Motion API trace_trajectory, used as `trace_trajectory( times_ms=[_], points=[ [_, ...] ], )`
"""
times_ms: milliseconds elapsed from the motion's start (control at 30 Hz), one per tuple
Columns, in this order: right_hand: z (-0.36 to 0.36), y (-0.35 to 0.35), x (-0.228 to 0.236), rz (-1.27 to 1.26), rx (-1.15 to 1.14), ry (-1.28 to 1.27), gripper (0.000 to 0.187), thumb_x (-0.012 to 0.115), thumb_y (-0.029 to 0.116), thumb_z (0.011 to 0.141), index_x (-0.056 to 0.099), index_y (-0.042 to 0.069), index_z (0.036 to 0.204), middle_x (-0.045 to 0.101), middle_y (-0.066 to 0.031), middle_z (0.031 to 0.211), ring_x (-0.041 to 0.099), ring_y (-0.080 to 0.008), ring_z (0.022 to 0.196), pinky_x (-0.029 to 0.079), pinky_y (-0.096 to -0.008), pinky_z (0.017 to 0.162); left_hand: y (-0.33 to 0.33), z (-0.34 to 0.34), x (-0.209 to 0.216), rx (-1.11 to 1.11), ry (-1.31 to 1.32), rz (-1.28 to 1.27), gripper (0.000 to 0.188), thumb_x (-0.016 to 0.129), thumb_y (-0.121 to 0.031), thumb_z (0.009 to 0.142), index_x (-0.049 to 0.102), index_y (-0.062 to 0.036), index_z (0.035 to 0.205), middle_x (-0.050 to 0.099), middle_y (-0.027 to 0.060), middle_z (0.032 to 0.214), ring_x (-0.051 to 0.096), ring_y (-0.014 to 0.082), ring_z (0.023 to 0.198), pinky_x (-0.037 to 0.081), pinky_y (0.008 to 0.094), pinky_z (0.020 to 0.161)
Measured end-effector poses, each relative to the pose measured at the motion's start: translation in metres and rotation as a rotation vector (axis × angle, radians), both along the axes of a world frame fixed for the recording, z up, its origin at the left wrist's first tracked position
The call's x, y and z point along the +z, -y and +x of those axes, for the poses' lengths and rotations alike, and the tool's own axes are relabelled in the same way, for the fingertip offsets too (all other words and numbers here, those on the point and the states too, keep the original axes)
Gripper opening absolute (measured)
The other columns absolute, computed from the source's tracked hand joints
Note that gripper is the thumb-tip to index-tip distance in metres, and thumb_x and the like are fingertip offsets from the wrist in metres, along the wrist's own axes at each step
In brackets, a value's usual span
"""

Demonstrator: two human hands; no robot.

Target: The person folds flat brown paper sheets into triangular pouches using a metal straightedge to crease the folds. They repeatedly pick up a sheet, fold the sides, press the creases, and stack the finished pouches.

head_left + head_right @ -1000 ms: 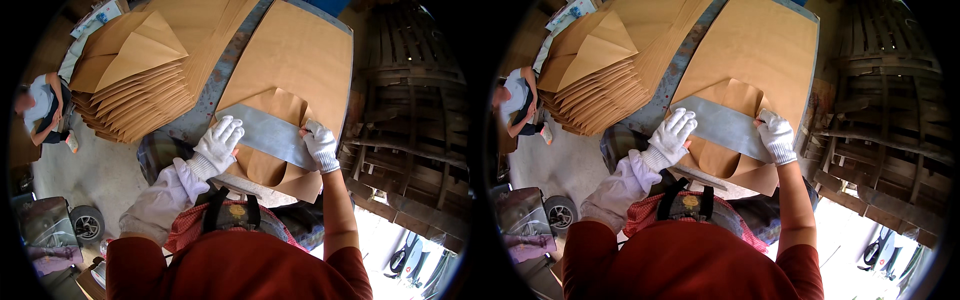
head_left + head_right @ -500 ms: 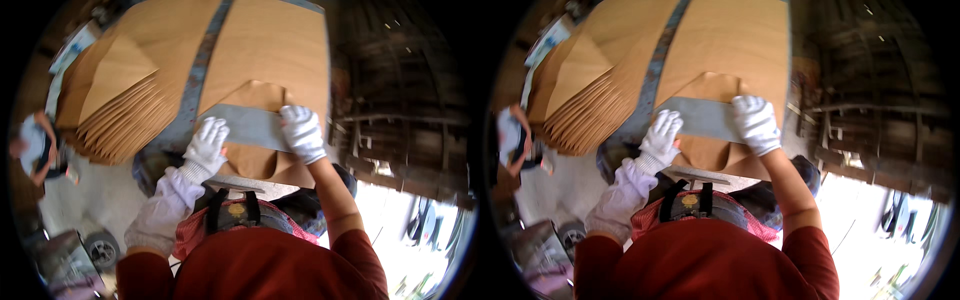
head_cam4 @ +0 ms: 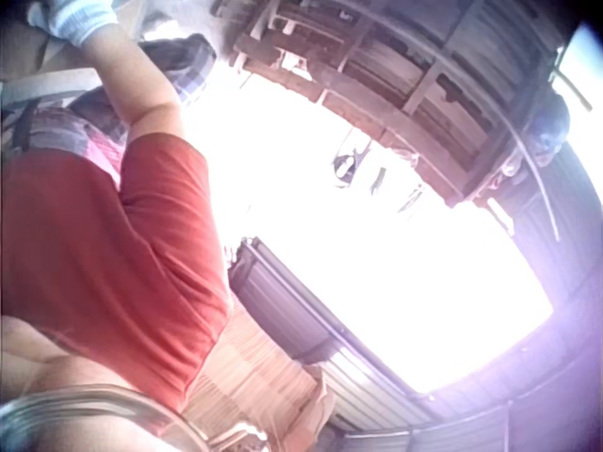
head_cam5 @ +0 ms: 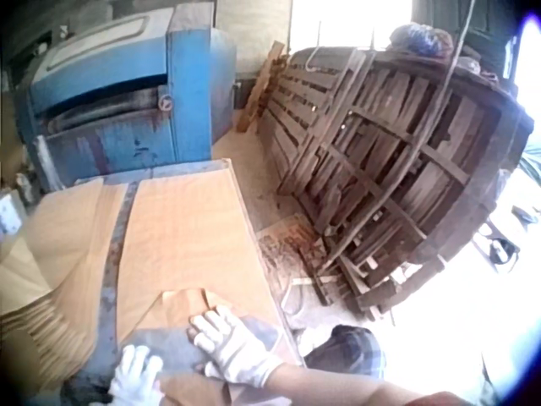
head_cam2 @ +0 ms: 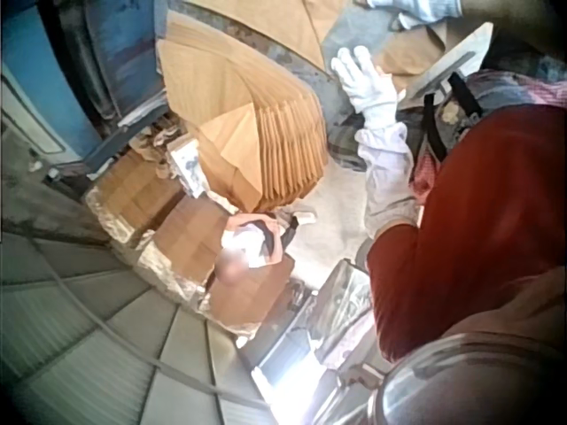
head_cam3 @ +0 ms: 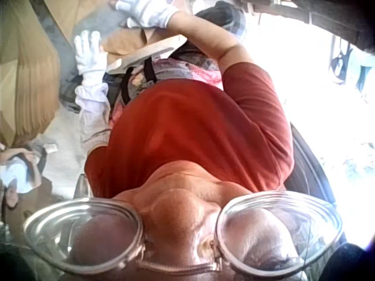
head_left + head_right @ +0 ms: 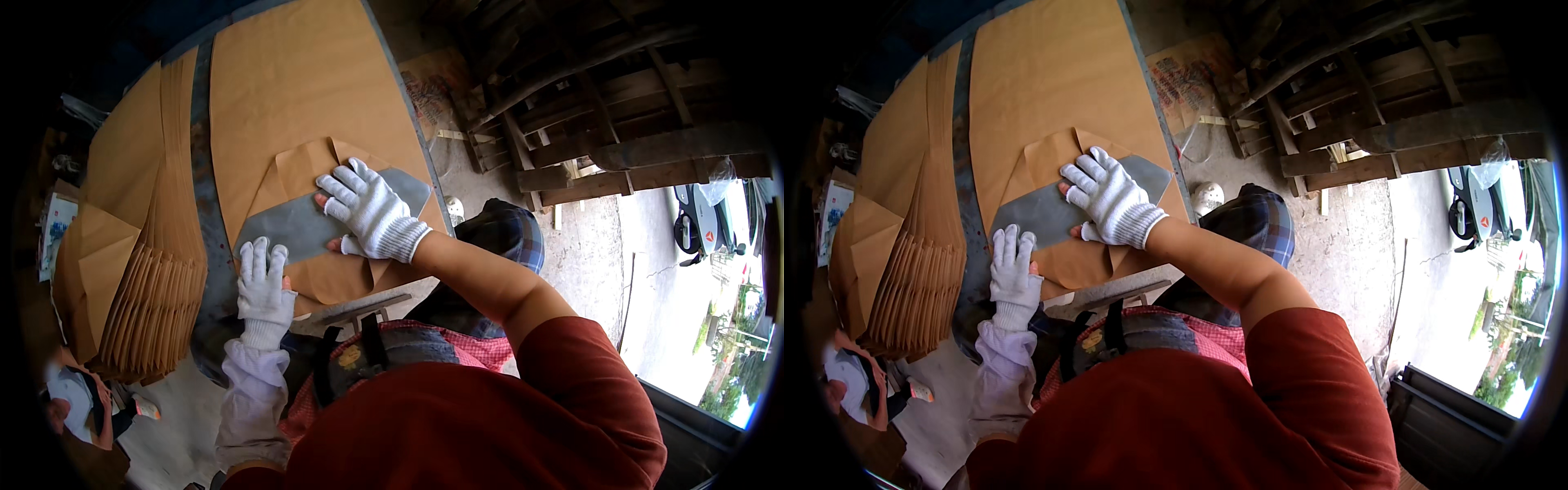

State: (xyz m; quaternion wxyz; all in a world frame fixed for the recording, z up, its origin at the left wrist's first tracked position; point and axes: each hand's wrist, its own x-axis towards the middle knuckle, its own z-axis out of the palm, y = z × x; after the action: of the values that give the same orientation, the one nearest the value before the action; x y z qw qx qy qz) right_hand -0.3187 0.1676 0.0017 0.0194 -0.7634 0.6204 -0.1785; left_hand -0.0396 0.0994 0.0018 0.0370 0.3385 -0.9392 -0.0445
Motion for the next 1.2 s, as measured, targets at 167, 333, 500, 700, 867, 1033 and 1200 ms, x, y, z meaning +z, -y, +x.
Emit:
trace_trajectory(
  times_ms=[167, 333, 500, 700, 867, 1033, 1200],
  points=[
    [0.001, 0.003, 0.003, -0.01, 0.045, 0.024, 0.075, 0.07, 0.056, 0.082, 0.061, 0.004, 0.135, 0.051, -0.0167, 0.152, 0.042, -0.0371, 0.144, 0.023, -0.0532, 0.124, 0.0, 0.0, 0.011, -0.016, 0.022, 0.005, 0.062, 0.071, -0.011, 0.075, 0.052, -0.0108, 0.133, 0.044, 0.015, 0.151, 0.038, 0.0391, 0.144, 0.043, 0.0505, 0.107],
    [-0.03, 0.001, -0.011, -0.133, 0.087, 0.573, 0.025, 0.068, 0.008, 0.074, 0.068, 0.001, 0.098, 0.07, -0.0181, 0.124, 0.06, -0.0369, 0.126, 0.035, -0.0531, 0.12, 0.008, -0.018, 0.04, -0.135, 0.042, 0.127, 0.063, 0.073, -0.018, 0.066, 0.054, -0.0032, 0.125, 0.051, 0.0161, 0.141, 0.05, 0.0334, 0.127, 0.046, 0.0435, 0.103],
    [-0.042, -0.048, 0.016, 0.09, 0.19, 0.332, 0.035, 0.061, 0.0, 0.057, 0.07, 0.005, 0.091, 0.065, -0.0117, 0.137, 0.052, -0.0372, 0.136, 0.025, -0.058, 0.124, 0.028, -0.011, 0.0, -0.28, -0.088, -0.212, 0.04, 0.074, -0.018, 0.067, 0.063, -0.0064, 0.104, 0.064, 0.0084, 0.122, 0.062, 0.0269, 0.1, 0.052, 0.0391, 0.087],
    [-0.037, -0.05, 0.0, 0.099, -0.208, 0.263, 0.028, 0.085, 0.02, 0.068, 0.072, 0.006, 0.089, 0.068, -0.0139, 0.122, 0.064, -0.0382, 0.108, 0.054, -0.0449, 0.089, 0.032, -0.022, -0.012, 0.159, -0.204, 0.186, 0.042, 0.089, -0.025, 0.069, 0.074, -0.0062, 0.103, 0.07, 0.0086, 0.113, 0.067, 0.0304, 0.101, 0.055, 0.0416, 0.086],
    [-0.02, -0.023, 0.033, 0.282, -0.482, 0.064, 0.05, 0.088, 0.029, 0.069, 0.066, 0.008, 0.109, 0.066, -0.0169, 0.116, 0.063, -0.0393, 0.106, 0.053, -0.0468, 0.093, 0.055, -0.063, 0.049, 0.585, 0.193, 0.476, 0.068, 0.09, -0.041, 0.072, 0.064, -0.0135, 0.129, 0.062, 0.0088, 0.131, 0.059, 0.0291, 0.126, 0.053, 0.0416, 0.097],
    [-0.028, 0.02, 0.051, 0.46, -0.628, -0.084, 0.08, 0.089, 0.047, 0.067, 0.055, 0.01, 0.129, 0.062, -0.016, 0.125, 0.064, -0.0379, 0.111, 0.053, -0.0432, 0.098, 0.091, -0.097, 0.071, 0.511, 0.357, 0.349, 0.104, 0.093, -0.049, 0.068, 0.039, -0.0189, 0.152, 0.05, 0.0081, 0.15, 0.049, 0.0267, 0.139, 0.044, 0.0415, 0.113],
    [-0.032, 0.049, 0.062, 0.63, -0.521, -0.124, 0.055, 0.083, 0.046, 0.074, 0.07, 0.01, 0.114, 0.068, -0.0126, 0.119, 0.065, -0.0299, 0.114, 0.053, -0.0396, 0.098, 0.1, -0.111, 0.072, 0.479, 0.434, 0.452, 0.086, 0.091, -0.041, 0.072, 0.054, -0.0129, 0.143, 0.054, 0.0092, 0.148, 0.045, 0.0294, 0.142, 0.039, 0.0397, 0.117]
  ],
)
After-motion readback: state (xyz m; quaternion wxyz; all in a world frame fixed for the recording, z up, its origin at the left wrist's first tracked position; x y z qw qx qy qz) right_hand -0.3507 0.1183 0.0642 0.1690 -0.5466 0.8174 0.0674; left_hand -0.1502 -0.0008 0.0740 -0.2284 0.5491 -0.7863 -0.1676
